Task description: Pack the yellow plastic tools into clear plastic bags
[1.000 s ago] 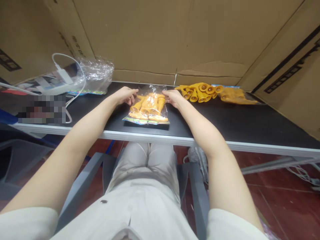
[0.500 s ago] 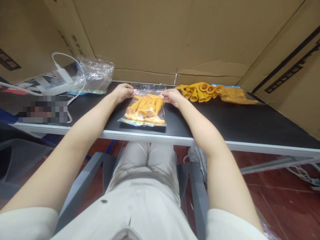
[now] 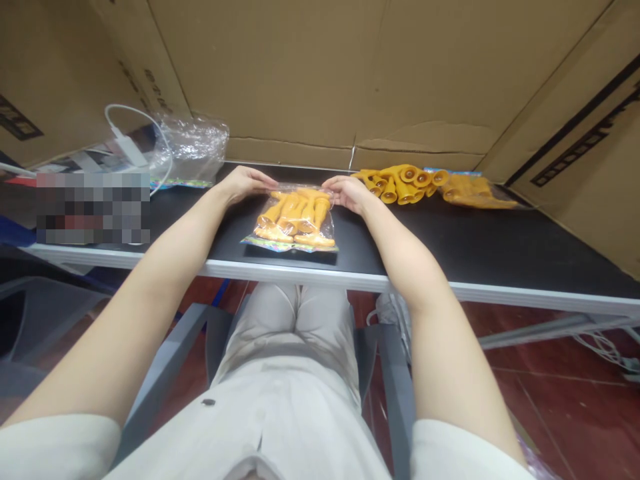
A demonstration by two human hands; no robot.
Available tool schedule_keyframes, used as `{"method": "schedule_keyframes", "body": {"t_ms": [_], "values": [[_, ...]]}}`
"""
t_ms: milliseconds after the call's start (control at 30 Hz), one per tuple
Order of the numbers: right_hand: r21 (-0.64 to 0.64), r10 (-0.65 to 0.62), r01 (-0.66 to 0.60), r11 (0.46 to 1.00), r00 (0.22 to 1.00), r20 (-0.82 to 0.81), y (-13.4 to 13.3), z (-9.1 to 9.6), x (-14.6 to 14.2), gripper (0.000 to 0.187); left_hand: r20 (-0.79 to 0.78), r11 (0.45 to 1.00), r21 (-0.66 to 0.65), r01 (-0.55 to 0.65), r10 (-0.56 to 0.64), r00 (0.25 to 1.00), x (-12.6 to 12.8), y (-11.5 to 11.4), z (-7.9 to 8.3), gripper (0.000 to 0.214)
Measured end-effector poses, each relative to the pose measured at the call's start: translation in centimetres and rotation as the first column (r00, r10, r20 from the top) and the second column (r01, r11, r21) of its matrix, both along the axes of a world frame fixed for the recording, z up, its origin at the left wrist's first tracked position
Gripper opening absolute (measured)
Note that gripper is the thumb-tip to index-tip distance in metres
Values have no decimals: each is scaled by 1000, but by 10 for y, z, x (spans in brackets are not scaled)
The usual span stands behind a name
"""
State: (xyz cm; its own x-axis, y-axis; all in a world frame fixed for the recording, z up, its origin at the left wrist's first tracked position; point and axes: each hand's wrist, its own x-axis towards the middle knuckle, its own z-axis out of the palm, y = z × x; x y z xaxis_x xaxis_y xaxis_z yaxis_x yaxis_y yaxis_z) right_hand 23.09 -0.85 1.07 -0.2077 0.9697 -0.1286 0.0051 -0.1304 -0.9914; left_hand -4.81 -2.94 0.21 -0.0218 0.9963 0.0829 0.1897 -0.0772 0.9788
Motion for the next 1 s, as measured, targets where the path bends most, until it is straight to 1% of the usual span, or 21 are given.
{"method": "schedule_keyframes", "body": {"t_ms": [133,200,267,333,400,500,567,633,700,733,800,867,900,933,1000], "values": [[29,14,-15,999,999,41,1,-1,0,36,-130,997,62,-49,56,990,5,-2,3,19],[67,7,-15,998,993,115,0,0,-1,37,-231,993,99,-63,85,969,5,0,2,23],[128,-2,-28,991,973,229,-1,3,-2,38,-349,989,142,-50,97,932,4,5,0,25],[196,-12,-62,979,933,359,-1,8,-3,40,-463,981,193,-3,94,882,3,10,-3,24],[243,-11,-122,963,876,483,0,14,-4,42,-551,966,252,61,92,829,3,15,-5,22],[263,5,-231,937,761,649,11,24,-7,48,-618,933,330,146,96,780,5,22,-9,20],[259,22,-289,922,705,709,22,30,-13,44,-629,913,368,177,104,770,7,25,-12,21],[204,71,-319,925,675,734,34,37,-22,38,-625,896,404,185,123,771,8,28,-13,19],[73,154,-294,953,677,719,42,44,-33,38,-607,882,437,177,145,781,9,27,-14,17],[-8,195,-262,965,697,690,44,47,-39,37,-592,876,451,169,152,792,9,26,-13,17],[-153,234,-177,972,773,590,46,52,-50,35,-555,871,469,146,162,816,10,21,-10,15],[-253,248,-138,957,843,477,45,51,-58,38,-523,869,482,108,187,831,12,13,-4,16],[-289,268,-151,945,864,426,43,49,-60,40,-509,866,492,84,208,835,13,9,-1,18],[-318,306,-187,929,874,378,41,46,-63,41,-496,863,501,61,229,837,13,6,1,20],[-351,400,-293,890,869,290,36,39,-64,39,-469,855,518,23,262,843,13,0,7,24]]}}
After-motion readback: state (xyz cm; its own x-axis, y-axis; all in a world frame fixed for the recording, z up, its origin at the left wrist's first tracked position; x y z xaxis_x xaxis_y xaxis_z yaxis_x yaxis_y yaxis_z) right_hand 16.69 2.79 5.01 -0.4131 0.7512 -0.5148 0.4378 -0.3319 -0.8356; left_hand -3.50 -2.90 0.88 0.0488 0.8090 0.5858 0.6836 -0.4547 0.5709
